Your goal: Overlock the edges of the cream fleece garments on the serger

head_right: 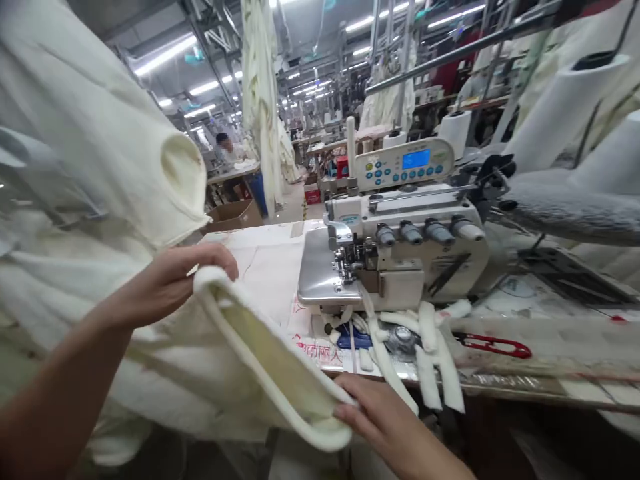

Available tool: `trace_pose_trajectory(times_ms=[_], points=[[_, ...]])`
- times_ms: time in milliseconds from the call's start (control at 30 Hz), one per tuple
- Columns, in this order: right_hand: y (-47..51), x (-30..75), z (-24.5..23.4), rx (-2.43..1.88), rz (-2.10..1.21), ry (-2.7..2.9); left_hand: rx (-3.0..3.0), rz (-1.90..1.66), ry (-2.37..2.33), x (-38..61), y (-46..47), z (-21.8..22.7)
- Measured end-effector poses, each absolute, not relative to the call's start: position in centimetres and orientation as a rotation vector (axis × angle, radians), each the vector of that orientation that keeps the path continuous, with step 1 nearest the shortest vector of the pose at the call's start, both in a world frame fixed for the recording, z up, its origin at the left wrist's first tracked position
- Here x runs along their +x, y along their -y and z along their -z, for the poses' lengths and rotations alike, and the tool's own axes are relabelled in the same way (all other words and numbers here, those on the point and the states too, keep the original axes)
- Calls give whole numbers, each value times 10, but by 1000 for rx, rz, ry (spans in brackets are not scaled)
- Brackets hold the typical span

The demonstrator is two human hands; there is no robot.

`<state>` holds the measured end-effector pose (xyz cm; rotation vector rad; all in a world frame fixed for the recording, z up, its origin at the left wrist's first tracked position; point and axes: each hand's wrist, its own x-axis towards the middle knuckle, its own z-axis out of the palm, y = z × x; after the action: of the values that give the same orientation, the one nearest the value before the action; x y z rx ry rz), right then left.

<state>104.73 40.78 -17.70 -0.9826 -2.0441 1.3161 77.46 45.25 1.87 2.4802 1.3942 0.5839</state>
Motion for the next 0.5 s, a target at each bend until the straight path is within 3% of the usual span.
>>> trace_pose_trajectory(times_ms=[133,233,333,500], points=[[-435,1075,141,-998,-1450,2072,2459,-622,-1448,766,-511,-21],[-473,1077,118,-1037,-1021,2155,2522,-850,-1645,788,-553,-15],[-500,1066,118,-1185,-610,2115,2545,-984,-1690,835,-545,25],[-501,1055,127,-1248,-707,2031,2613,-817,-1523,891,-490,114]])
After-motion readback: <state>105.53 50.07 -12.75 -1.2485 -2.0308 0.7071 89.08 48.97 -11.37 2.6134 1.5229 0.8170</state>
